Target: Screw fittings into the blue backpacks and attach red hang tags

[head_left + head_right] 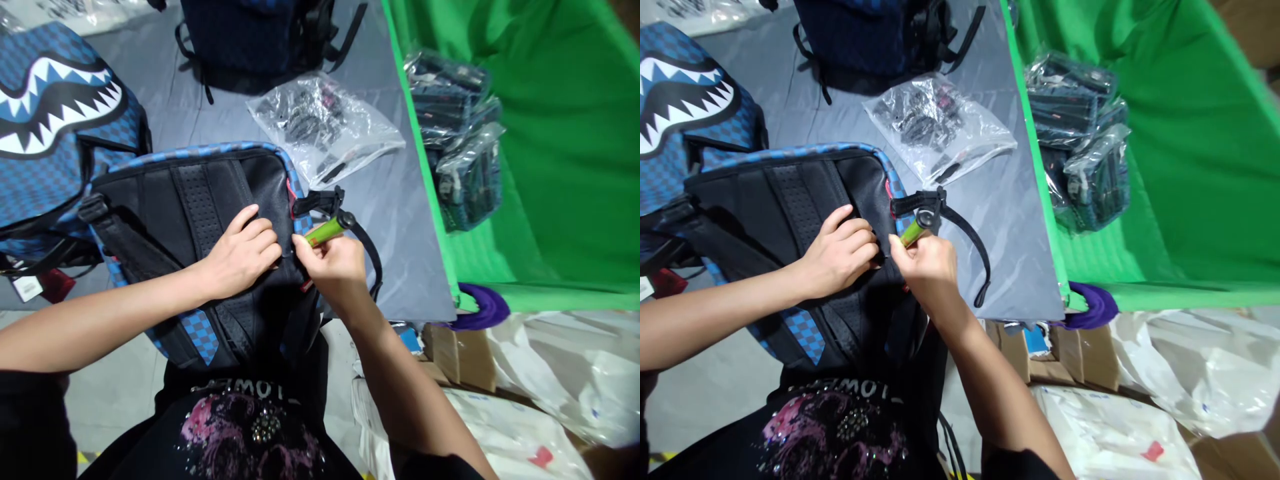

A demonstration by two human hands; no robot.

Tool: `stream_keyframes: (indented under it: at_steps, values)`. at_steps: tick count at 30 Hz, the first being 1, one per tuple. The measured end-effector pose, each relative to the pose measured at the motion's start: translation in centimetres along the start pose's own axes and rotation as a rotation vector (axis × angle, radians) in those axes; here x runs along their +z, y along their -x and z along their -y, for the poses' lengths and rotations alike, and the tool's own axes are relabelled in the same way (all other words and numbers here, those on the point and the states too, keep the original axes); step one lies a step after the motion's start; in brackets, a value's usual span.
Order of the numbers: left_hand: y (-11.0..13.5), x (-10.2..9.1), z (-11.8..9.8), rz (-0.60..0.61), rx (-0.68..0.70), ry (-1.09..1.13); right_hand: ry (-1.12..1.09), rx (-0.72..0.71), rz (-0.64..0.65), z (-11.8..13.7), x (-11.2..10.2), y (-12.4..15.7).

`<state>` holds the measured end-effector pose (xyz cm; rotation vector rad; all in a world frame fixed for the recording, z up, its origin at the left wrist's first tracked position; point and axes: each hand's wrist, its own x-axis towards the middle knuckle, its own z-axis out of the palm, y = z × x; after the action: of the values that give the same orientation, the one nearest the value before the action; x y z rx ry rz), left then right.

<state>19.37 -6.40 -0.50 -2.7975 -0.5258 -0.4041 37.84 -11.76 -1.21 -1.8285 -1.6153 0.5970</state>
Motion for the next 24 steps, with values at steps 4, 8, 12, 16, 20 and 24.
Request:
stream_keyframes:
  at_steps: [4, 8, 12, 16, 20, 24]
  values:
    - [-1.9, -2.0, 2.4, 0.199, 0.153, 0.024, -0.041, -0.06, -0.004, 0.1, -0.4, 1.5]
    - [-3.5, -4.7, 5.0, 0.452, 0.143, -0.05, -0.3, -0.074, -0.16, 1.2, -0.1, 5.1]
    - [-2.7, -10.3, 3.0, 0.411, 0.033, -0.081, -0.328, -0.389, -0.399, 3.8, 0.9, 8.1]
    - [-0.1, -17.9, -1.5, 0.267, -0.128, -0.079, -0.147, -0.712, -0.634, 8.0, -0.7, 9.3]
    - [3.3, -21.1, -4.5, 0.193, -0.394, 0.044, 0.066, -1.014, -0.517, 10.0, -3.1, 9.3]
    - [7.1, -17.8, -3.9, 0.263, -0.622, 0.362, 0.013, -1.196, -0.324, 8.0, -0.8, 7.1]
